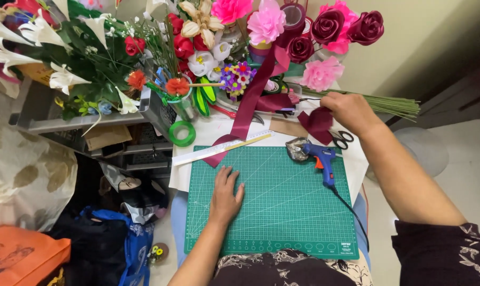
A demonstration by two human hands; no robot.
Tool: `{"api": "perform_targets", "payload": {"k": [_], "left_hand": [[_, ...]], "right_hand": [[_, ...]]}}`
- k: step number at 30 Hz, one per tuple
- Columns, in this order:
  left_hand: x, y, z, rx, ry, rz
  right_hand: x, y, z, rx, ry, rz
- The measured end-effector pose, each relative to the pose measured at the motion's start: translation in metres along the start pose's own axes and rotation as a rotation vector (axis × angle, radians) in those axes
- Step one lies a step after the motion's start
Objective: The person folds maroon ribbon pieces into bow shapes and secures them with a hot glue gun. They repeat this process for several pieces, placing the finished bows on a green cutting mat.
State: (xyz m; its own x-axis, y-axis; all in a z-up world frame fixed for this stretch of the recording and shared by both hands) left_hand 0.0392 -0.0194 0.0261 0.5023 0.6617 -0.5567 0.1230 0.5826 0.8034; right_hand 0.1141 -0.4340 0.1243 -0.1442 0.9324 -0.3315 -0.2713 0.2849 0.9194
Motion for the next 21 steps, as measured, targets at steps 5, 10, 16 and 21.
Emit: {"api": "perform_targets", "payload": {"k": [5,10,16,21], "left_hand": [[0.005,-0.004,0.002,-0.007,-0.016,0.003],[0.008,-0.006,0.000,-0.013,-0.016,-0.006],[0.002,-0.001,0.000,-0.048,-0.018,-0.022],[0.001,0.000,0.003,0.066,0.063,-0.156]], "right_hand": [[0.002,-0.006,0.011,0.282,0.016,-0.002],[0.020,-0.039,0.032,0.603,-0.013,0.079],[0.031,-0.108,0.051,0.544,0.109,0.331],[0.033,-0.110,0.051,0.815,0.003,0.566]]}}
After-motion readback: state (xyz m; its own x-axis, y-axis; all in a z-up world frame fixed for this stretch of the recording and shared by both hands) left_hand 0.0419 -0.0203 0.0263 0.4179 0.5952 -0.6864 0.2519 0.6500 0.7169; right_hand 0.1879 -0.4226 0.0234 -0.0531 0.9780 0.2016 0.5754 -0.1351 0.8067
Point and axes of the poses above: each hand's wrist, its own z-axis towards the middle knuckle, its own y-axis out of the back of the hand, x = y × z, the point moved 5 cm from there along z, towards the middle knuckle, and after that the axes turned 8 degrees about x, right-handed, at the moved point
